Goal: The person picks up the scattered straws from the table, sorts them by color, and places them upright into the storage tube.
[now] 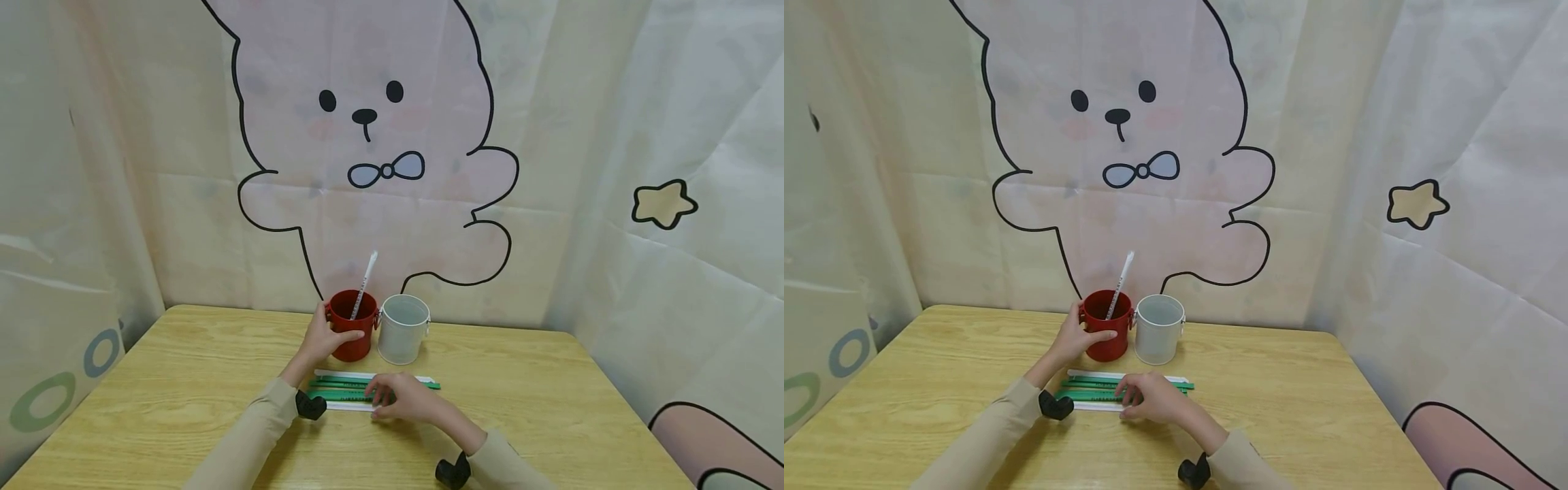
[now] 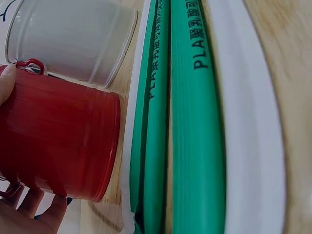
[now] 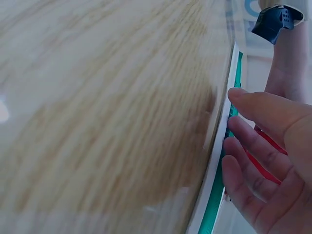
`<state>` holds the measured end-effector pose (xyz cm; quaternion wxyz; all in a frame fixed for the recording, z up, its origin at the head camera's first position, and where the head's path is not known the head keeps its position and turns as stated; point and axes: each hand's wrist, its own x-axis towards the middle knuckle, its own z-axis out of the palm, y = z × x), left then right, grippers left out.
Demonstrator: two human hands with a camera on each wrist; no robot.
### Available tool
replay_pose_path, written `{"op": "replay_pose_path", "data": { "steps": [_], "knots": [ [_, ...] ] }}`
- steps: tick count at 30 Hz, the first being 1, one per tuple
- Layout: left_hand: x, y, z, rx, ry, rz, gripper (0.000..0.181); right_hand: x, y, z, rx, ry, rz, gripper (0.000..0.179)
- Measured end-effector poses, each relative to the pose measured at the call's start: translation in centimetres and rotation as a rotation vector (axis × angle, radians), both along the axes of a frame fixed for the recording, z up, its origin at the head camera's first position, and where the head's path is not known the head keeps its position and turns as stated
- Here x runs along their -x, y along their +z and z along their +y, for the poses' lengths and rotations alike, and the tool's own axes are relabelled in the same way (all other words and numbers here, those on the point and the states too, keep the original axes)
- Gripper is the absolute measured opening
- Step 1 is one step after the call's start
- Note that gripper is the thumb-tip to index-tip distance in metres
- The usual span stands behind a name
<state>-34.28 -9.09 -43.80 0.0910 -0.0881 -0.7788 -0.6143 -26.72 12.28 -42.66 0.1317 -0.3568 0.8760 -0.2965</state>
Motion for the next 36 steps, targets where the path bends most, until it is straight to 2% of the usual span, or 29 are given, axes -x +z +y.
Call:
{"op": "replay_pose_path", "data": {
  "steps": [2,4,9,15,20,25,29,36],
  "knots": [
    [-0.1,0.1,0.0,-0.004,-0.005,-0.001,0.091,0.0,0.0,0.0,-0.019,-0.004,-0.004,0.027],
    [-0.6,0.8,0.1,-0.018,-0.019,-0.014,0.090,0.0,-0.1,0.0,-0.045,-0.004,0.014,0.026],
    [-2.3,2.8,0.2,-0.038,-0.052,-0.036,0.086,0.0,-0.3,-0.2,-0.146,0.020,0.122,0.016],
    [-2.6,3.0,0.3,-0.022,-0.058,-0.018,0.085,-0.3,-0.1,-0.4,-0.203,0.031,0.180,0.009],
    [-2.2,2.7,0.1,-0.032,-0.061,-0.035,0.086,-0.5,0.1,-0.3,-0.217,0.030,0.170,0.006],
    [-1.0,1.3,0.0,-0.027,-0.044,-0.030,0.089,-0.5,0.3,0.2,-0.224,0.035,0.177,0.007],
    [-0.3,0.4,0.0,0.000,-0.021,-0.019,0.090,-0.5,0.7,1.1,-0.224,0.007,0.180,0.009],
    [-0.2,0.2,0.1,0.005,-0.011,-0.015,0.090,-0.3,1.7,2.7,-0.193,-0.061,0.144,0.014]
  ]
}}
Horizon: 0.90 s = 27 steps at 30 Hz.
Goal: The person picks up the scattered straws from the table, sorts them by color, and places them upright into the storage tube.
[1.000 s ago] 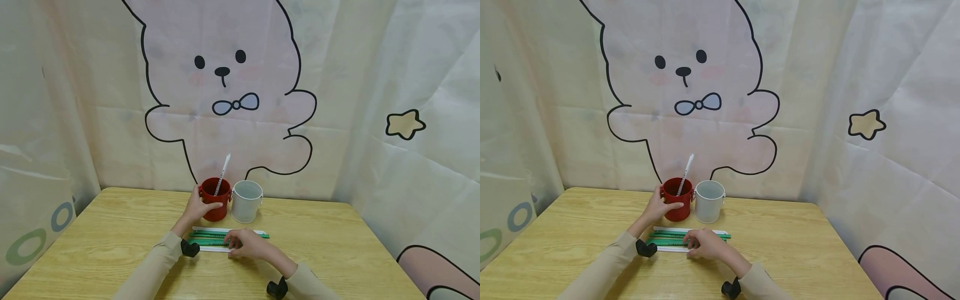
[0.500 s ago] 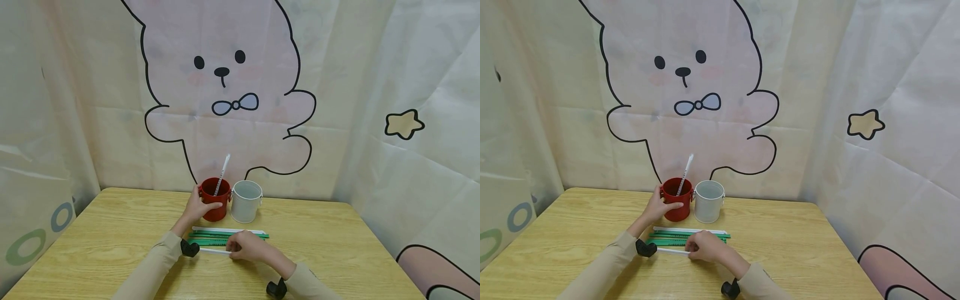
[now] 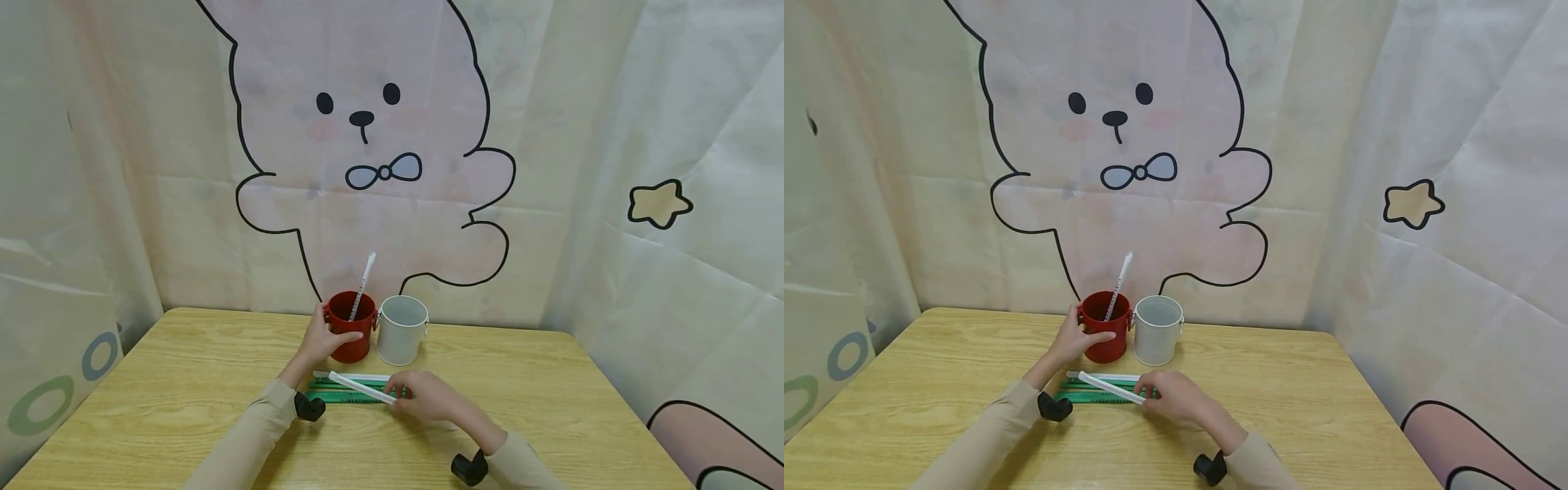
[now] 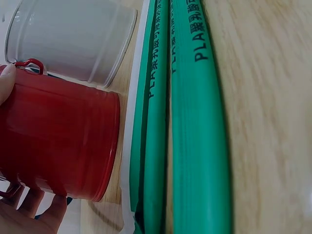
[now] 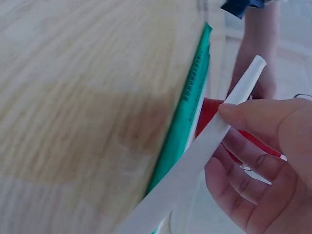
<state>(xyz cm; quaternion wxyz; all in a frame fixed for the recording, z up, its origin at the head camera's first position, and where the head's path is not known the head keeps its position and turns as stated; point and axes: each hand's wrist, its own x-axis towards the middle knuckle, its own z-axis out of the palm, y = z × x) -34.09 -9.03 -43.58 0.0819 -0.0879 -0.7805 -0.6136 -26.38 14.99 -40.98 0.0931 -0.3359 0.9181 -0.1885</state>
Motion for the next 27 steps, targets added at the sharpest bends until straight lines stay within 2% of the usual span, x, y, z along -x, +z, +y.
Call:
{"op": "replay_pose_path", "data": {
  "steps": [7,13,20,23,27],
  "knots": [
    [-0.1,0.1,0.0,0.001,-0.002,0.007,0.090,0.1,1.4,0.6,0.151,-0.012,0.045,0.014],
    [0.1,-0.2,-0.1,0.001,-0.003,0.025,0.089,0.4,2.7,0.1,0.265,-0.070,0.135,0.011],
    [-0.1,0.0,0.0,-0.005,-0.003,-0.007,0.087,1.0,4.5,-1.4,0.436,-0.147,0.216,0.013],
    [-0.2,0.1,0.1,-0.014,-0.007,-0.004,0.086,1.4,5.3,-2.0,0.500,-0.153,0.269,0.015],
    [-0.2,0.1,0.0,-0.009,-0.014,0.015,0.086,1.9,6.3,-2.8,0.577,-0.137,0.293,0.014]
  ]
}}
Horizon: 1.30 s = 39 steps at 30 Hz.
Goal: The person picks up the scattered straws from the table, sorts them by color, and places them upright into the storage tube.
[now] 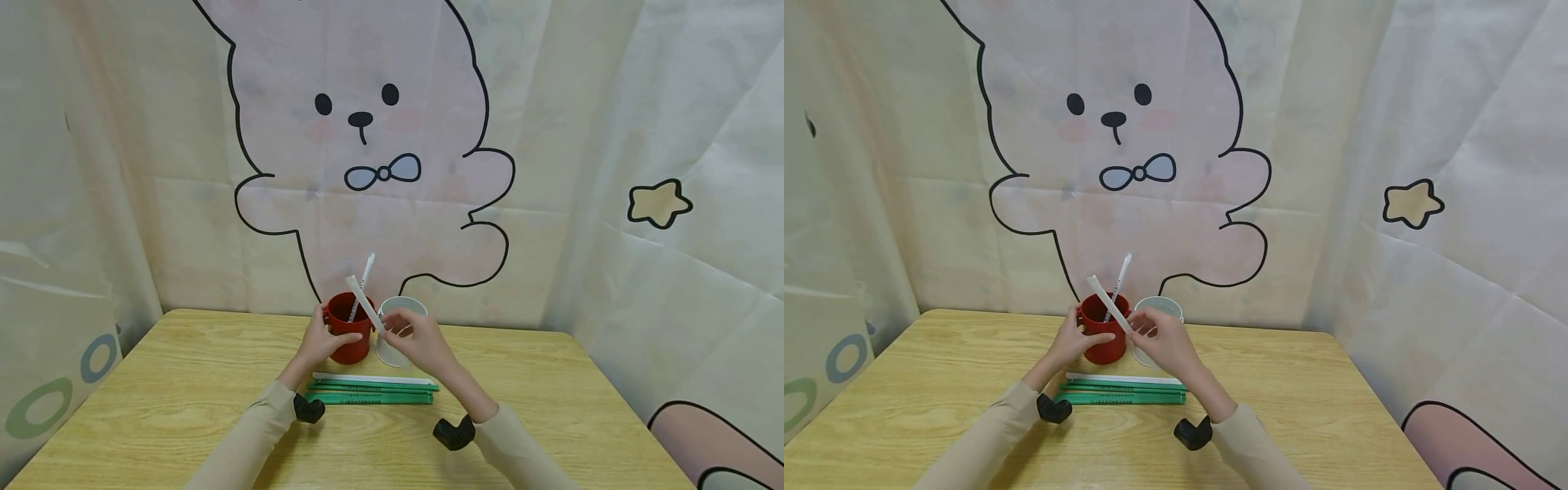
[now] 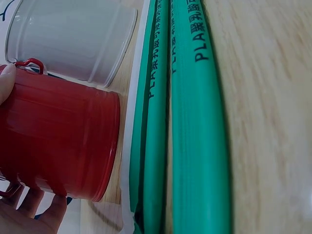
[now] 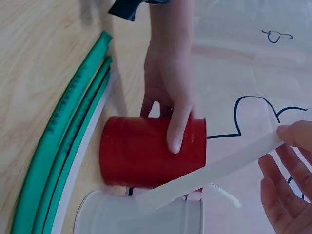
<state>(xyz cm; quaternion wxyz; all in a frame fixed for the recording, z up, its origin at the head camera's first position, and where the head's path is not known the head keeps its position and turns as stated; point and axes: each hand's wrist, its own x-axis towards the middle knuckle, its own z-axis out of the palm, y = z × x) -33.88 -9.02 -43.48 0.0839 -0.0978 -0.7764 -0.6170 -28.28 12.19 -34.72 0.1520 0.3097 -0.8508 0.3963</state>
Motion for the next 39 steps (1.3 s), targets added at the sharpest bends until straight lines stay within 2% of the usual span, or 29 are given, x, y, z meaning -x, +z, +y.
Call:
{"op": "replay_pose_path", "data": {
  "steps": [5,7,12,14,19,21,25,32,39],
  "knots": [
    [0.0,-0.1,-0.1,-0.004,-0.003,0.014,0.088,0.4,0.8,-1.2,0.086,-0.001,0.031,0.013],
    [-0.5,0.6,-0.1,-0.015,-0.014,0.000,0.088,-0.3,1.8,-1.9,0.126,-0.018,0.043,0.014],
    [-0.4,0.6,0.0,-0.022,-0.021,0.001,0.086,-2.2,4.5,-3.5,0.242,-0.057,0.099,0.014],
    [0.2,-0.1,0.0,-0.016,-0.011,0.012,0.086,-2.1,4.7,-3.9,0.285,-0.058,0.137,0.014],
    [0.4,-0.4,-0.1,-0.019,-0.002,0.002,0.088,-1.6,4.8,-4.9,0.358,-0.070,0.195,0.015],
    [0.4,-0.4,-0.1,-0.020,0.001,-0.002,0.087,-1.4,4.6,-5.2,0.377,-0.075,0.193,0.015],
    [0.3,-0.3,-0.1,-0.016,0.007,0.002,0.086,-0.8,3.7,-5.8,0.388,-0.078,0.129,0.014],
    [0.4,-0.4,0.0,-0.010,0.005,0.017,0.086,2.0,0.0,-6.4,0.365,-0.144,0.026,0.018],
    [0.4,-0.5,-0.1,-0.013,0.007,0.025,0.088,3.0,-2.0,-6.8,0.353,-0.193,-0.009,0.014]
  ]
}}
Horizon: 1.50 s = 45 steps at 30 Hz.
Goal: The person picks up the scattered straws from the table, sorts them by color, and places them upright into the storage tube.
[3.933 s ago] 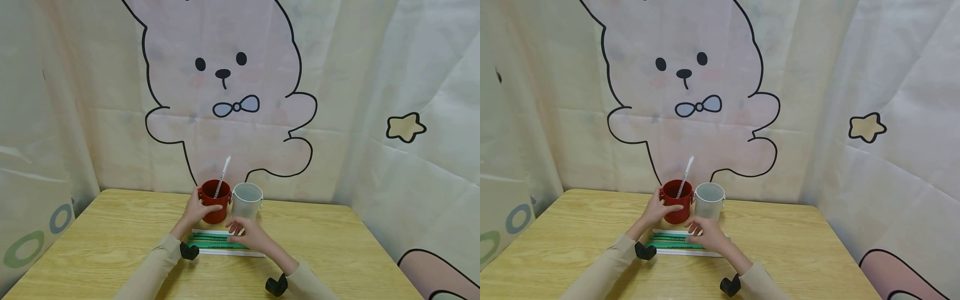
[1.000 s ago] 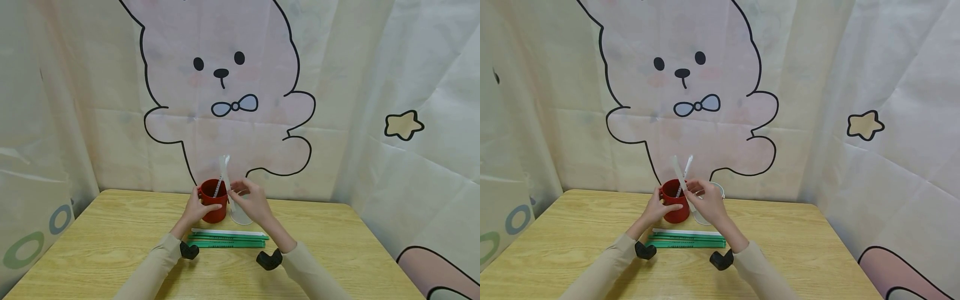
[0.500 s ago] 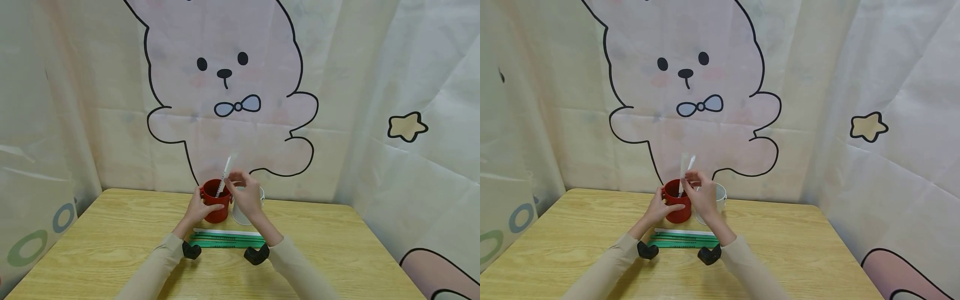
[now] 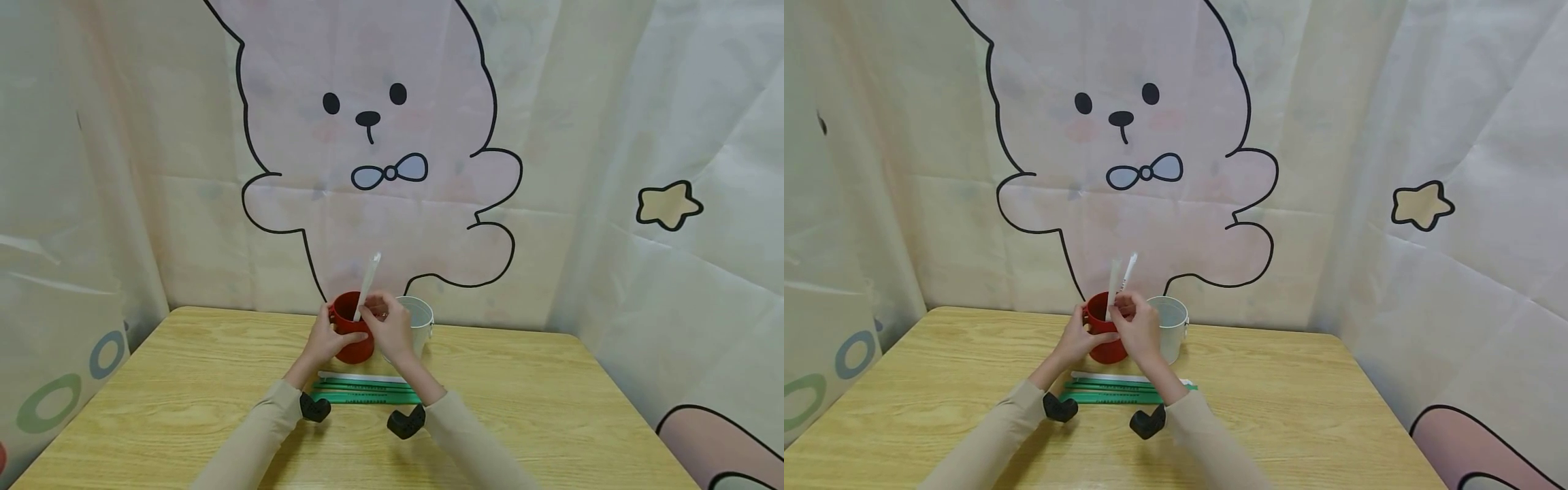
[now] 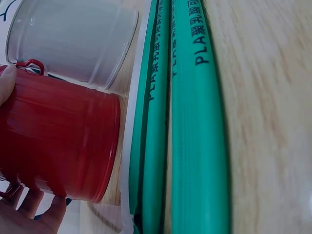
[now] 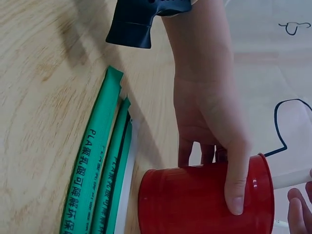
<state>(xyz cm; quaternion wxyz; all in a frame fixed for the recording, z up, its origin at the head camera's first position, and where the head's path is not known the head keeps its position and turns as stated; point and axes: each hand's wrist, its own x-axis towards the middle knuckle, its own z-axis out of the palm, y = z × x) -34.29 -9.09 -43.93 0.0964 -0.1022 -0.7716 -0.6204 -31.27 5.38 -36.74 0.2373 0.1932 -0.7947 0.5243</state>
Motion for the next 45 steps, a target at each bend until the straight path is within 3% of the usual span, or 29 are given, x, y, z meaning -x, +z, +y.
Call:
{"op": "replay_pose_path", "data": {
  "steps": [11,18,25,30,39,45],
  "knots": [
    [0.0,0.2,0.2,-0.018,0.005,-0.005,0.088,0.6,-0.8,0.5,0.018,-0.101,-0.085,0.017],
    [-1.3,1.9,0.3,-0.044,-0.021,-0.014,0.086,-0.1,-1.1,1.3,-0.016,-0.110,-0.070,0.011],
    [-2.3,2.6,0.3,-0.026,-0.024,-0.014,0.084,-0.8,-2.5,2.0,-0.069,0.000,-0.040,0.010],
    [-2.3,2.6,0.1,-0.031,-0.033,-0.007,0.086,-1.2,-4.0,2.9,-0.270,0.131,-0.028,0.011],
    [-2.4,2.7,0.1,-0.028,-0.033,-0.011,0.084,-1.3,-5.5,4.3,-0.567,0.305,-0.184,0.020],
    [-0.9,1.0,0.0,-0.025,-0.009,-0.010,0.087,-0.9,-6.4,5.0,-0.672,0.334,-0.235,0.023]
  ]
}}
